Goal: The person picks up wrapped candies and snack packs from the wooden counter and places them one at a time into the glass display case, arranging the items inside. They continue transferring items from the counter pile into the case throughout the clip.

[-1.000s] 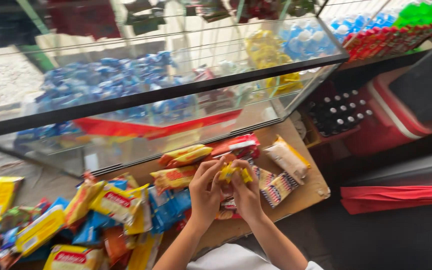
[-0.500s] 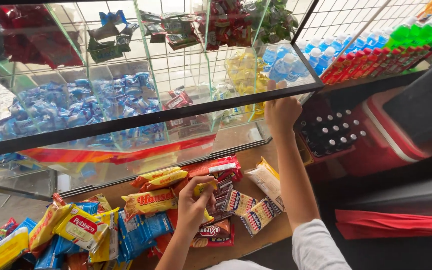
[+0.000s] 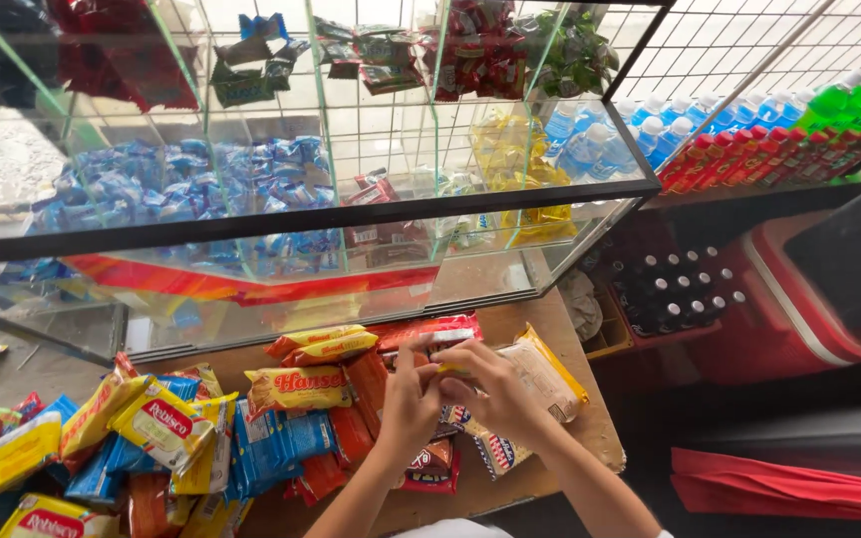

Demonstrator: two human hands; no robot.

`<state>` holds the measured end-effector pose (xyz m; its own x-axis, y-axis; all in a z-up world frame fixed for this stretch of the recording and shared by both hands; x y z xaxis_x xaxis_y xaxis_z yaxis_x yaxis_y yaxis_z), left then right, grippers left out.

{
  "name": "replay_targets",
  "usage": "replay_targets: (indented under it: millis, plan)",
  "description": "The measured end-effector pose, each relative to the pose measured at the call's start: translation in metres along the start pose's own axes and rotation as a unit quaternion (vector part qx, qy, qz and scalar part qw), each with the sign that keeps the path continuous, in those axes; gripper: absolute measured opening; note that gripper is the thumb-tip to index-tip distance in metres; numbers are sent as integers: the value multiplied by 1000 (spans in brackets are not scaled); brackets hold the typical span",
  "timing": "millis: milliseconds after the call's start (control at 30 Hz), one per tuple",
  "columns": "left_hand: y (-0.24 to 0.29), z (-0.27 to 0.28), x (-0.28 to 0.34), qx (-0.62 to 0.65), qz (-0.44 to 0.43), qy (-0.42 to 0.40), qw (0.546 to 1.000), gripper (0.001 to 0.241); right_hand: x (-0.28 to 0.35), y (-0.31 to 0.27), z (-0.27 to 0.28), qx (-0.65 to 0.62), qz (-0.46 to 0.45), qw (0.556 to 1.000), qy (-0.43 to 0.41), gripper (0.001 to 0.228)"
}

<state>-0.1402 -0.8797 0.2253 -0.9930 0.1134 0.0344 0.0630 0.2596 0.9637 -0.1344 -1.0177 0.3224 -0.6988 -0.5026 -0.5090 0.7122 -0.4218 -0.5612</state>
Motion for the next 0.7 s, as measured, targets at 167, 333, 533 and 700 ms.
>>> replay_targets:
  millis: [167, 333, 533, 700]
  plan:
    - [9, -13, 17, -69, -32, 20, 997, 39, 13, 52, 33, -37, -119, 983, 135, 26]
    - [14, 5, 56, -105, -86, 34, 990, 33, -56, 67, 80, -16, -123, 948, 292, 21]
    - [12, 82, 113, -134, -112, 151, 973, 27, -79, 41, 26, 186, 82, 951, 232, 48]
    - [11, 178, 174, -144, -87, 398, 902, 19, -41, 13, -80, 67, 85, 963, 247, 16]
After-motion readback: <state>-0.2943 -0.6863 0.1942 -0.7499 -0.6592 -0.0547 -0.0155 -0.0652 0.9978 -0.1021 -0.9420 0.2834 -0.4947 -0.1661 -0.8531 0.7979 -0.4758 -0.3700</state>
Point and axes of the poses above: each hand's wrist, its own x-axis away from the middle knuckle, its own z-axis out of the back of the hand, y = z × x, the point moved 2 cm from there along -x, towards the middle knuckle, and after that the axes turned 3 degrees about -x, right-handed, at the moved point
